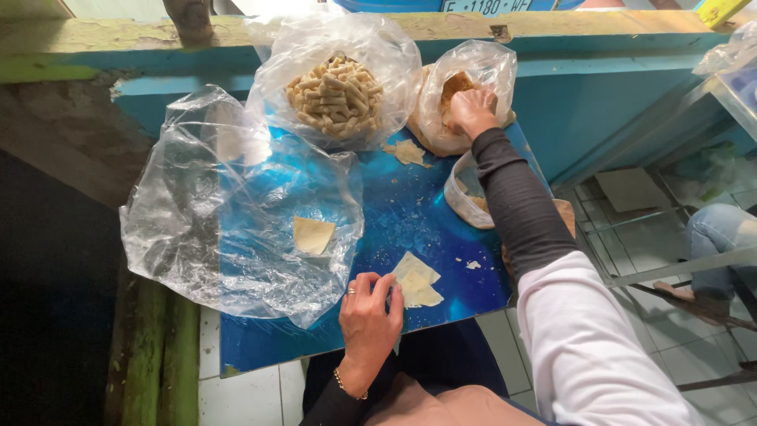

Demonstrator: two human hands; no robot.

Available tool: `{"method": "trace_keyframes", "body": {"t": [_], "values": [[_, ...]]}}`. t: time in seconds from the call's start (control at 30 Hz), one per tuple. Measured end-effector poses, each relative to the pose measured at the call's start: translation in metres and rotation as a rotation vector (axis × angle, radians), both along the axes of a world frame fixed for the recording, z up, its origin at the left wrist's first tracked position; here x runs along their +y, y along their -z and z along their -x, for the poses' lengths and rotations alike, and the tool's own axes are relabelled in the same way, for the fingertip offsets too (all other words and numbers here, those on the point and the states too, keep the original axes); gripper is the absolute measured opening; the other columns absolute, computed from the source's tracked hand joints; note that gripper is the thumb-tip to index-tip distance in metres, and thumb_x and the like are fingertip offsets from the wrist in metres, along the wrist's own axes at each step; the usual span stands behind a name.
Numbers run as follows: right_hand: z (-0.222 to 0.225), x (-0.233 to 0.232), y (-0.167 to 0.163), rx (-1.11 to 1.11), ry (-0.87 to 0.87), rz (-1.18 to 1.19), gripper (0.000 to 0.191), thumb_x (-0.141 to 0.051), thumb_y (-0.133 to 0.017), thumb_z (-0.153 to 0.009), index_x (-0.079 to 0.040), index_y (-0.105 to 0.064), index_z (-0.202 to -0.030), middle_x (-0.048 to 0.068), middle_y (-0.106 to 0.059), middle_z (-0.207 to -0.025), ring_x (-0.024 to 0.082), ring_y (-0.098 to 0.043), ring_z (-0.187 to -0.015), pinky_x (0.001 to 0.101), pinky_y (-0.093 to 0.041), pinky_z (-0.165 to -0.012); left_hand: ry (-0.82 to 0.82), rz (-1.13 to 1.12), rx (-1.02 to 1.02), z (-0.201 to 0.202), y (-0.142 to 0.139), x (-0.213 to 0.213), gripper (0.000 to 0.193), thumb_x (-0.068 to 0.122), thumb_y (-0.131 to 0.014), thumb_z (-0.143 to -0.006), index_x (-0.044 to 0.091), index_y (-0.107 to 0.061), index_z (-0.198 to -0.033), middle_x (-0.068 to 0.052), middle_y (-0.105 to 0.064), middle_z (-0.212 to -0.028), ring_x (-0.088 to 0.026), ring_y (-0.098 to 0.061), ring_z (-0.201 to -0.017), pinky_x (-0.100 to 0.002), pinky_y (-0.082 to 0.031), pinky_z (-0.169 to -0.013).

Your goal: The person sits at a small blue table and folds square pastry wrappers around a portion of brown filling, pinching the edges closed by hand. They take filling from a plastic bag, place it on a wrapper square, fold the wrapper over, and set the finished piece on a plastic sheet beside the work area.

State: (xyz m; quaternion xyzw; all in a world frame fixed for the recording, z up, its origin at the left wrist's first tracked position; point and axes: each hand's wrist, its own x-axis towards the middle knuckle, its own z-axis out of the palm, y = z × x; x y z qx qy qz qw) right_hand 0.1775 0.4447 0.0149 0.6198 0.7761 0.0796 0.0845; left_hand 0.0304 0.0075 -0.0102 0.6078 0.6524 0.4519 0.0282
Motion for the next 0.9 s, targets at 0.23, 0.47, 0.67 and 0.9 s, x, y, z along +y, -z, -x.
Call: {"method": "trace_keyframes", "body": {"t": [0.23, 0.47, 0.67, 0.9], "values": [[-0.012, -0.008, 0.008, 0.050, -0.256, -0.191, 0.016, -0.025, -0.072, -0.081, -0.024, -0.083, -0.093, 0.013, -0.078, -0.095, 0.033, -0.072, -0.099, 0.0552, -0.044, -0.102, 0.098, -0.021, -0.044, 0.003, -0.007, -0.001, 0.019, 0.009, -0.074, -0.084, 0.007, -0.073, -0.103, -0.010, -0.063, -0.098, -0.030, -0.063, -0.085, -0.040, -0.051, -0.071], [-0.061, -0.013, -0.002, 0.400, -0.101, -0.224, 0.023, -0.025, -0.062, -0.086, -0.026, -0.082, -0.097, 0.013, -0.076, -0.099, 0.038, -0.071, -0.093, 0.0490, -0.055, -0.081, 0.078, -0.056, -0.044, 0.003, -0.004, 0.000, 0.018, 0.009, -0.075, -0.084, 0.007, -0.073, -0.102, -0.009, -0.064, -0.097, -0.030, -0.063, -0.086, -0.039, -0.052, -0.072], [-0.083, -0.054, -0.014, 0.711, -0.013, -0.284, 0.022, -0.033, -0.068, -0.088, -0.020, -0.083, -0.098, 0.012, -0.075, -0.087, 0.032, -0.072, -0.082, 0.0431, -0.055, -0.072, 0.088, -0.082, -0.054, 0.005, -0.006, 0.002, 0.017, 0.008, -0.075, -0.084, 0.007, -0.074, -0.100, -0.009, -0.064, -0.097, -0.030, -0.063, -0.085, -0.040, -0.052, -0.073], [-0.083, -0.213, -0.029, 1.021, -0.298, -0.029, 0.017, -0.022, -0.069, -0.092, -0.008, -0.076, -0.100, 0.008, -0.073, -0.087, 0.017, -0.070, -0.078, 0.0299, -0.052, -0.070, 0.188, -0.089, -0.288, 0.011, -0.002, 0.002, 0.023, 0.004, -0.073, -0.086, 0.012, -0.075, -0.107, -0.008, -0.064, -0.101, -0.026, -0.064, -0.089, -0.036, -0.053, -0.076]]}}
